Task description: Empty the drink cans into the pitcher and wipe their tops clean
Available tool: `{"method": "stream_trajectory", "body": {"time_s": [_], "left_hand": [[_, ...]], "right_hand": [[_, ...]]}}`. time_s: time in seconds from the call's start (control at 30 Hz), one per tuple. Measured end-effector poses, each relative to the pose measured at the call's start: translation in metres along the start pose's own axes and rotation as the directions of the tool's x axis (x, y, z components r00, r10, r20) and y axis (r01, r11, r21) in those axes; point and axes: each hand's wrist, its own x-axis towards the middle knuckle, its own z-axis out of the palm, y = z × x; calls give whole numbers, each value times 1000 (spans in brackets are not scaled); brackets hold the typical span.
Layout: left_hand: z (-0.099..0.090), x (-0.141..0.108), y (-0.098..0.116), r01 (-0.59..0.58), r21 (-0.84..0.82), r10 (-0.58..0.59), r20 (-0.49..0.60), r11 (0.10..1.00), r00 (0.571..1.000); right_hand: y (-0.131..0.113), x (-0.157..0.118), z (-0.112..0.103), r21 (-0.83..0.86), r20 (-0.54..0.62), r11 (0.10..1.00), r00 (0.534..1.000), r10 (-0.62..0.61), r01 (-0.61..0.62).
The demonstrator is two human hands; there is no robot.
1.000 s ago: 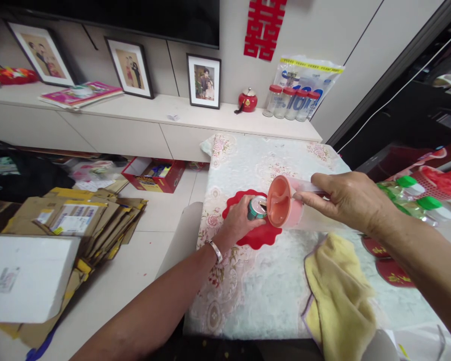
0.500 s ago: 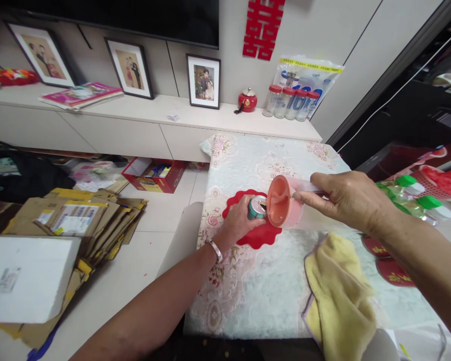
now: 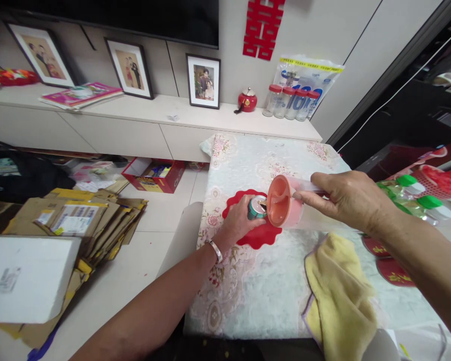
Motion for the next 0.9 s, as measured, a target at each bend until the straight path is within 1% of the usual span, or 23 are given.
{"method": "stream_trajectory", "body": {"time_s": [0.37,0.9], "left_hand": [[0,0,-1,-4,-15,4,2,1000,1000],[1,-1,-2,-14,-8,14,-6,1000,1000]], "right_hand": [[0,-1,0,-9,22,1000,999,25,-25],[-1,1,0,-18,-10,1000,1000,-9,9]]}}
